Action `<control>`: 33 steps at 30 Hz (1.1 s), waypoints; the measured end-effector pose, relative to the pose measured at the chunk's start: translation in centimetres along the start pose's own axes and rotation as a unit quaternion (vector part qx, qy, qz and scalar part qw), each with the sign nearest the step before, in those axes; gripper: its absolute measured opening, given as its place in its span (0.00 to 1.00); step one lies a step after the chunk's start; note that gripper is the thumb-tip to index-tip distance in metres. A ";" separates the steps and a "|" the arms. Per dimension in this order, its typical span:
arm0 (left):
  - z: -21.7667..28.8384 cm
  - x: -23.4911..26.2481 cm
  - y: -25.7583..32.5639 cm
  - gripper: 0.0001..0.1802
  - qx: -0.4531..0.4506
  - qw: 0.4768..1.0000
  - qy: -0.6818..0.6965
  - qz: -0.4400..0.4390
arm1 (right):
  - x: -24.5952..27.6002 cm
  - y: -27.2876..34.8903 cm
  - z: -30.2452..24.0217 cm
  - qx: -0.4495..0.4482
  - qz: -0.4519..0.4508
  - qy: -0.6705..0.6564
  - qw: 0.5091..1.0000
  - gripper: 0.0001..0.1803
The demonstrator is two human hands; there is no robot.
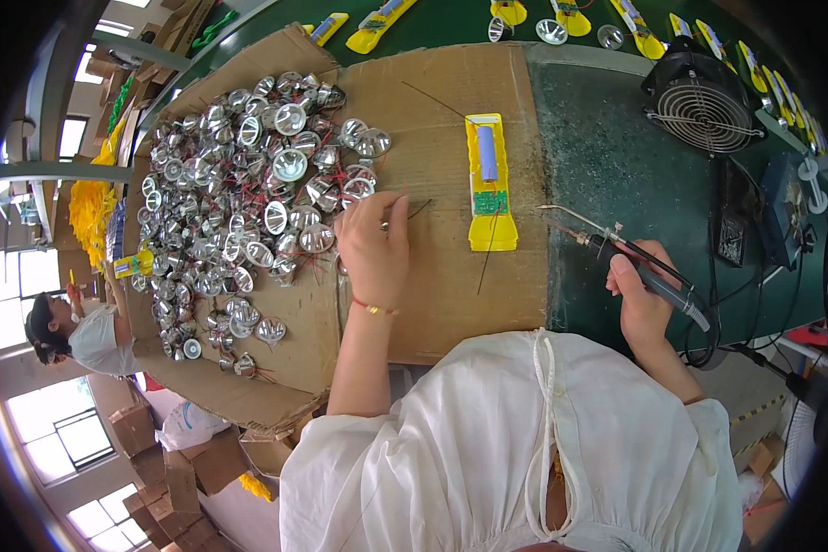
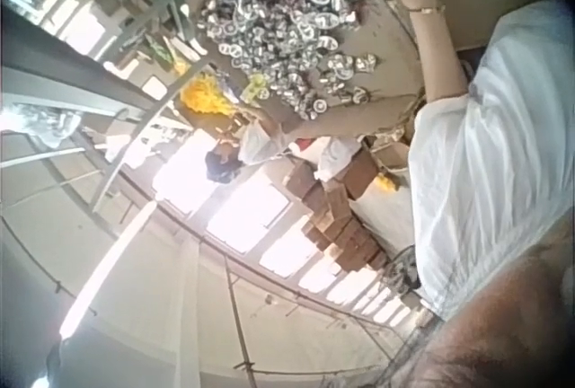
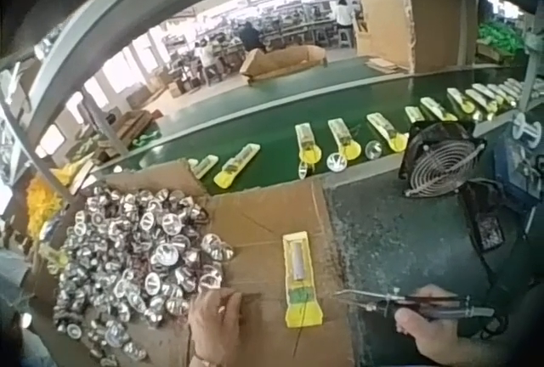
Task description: Soldering components and assembling small handheld flashlights at a factory workbench.
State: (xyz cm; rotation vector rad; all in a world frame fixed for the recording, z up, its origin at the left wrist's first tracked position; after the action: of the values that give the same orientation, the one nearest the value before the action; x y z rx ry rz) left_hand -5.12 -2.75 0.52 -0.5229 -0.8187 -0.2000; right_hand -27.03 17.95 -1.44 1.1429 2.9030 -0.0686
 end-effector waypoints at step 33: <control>3.7 -4.5 1.8 0.08 0.093 0.971 0.161 -0.148 | -1.8 -0.8 0.7 0.045 -0.008 0.042 0.998 0.09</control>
State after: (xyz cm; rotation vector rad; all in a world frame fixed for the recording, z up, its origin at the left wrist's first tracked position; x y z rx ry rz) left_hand -9.92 0.56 -1.35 -0.1814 -0.5869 -0.4657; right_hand -26.24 16.10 -2.06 1.1612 3.0112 -0.1569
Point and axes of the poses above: each hand's wrist, its own y-axis away from the middle knuckle, its own x-axis out of the back of the hand, z = x × y, the point moved 4 cm from there along -y, towards the middle knuckle, and after that the axes turned 3 degrees about x, right-handed, at the moved point
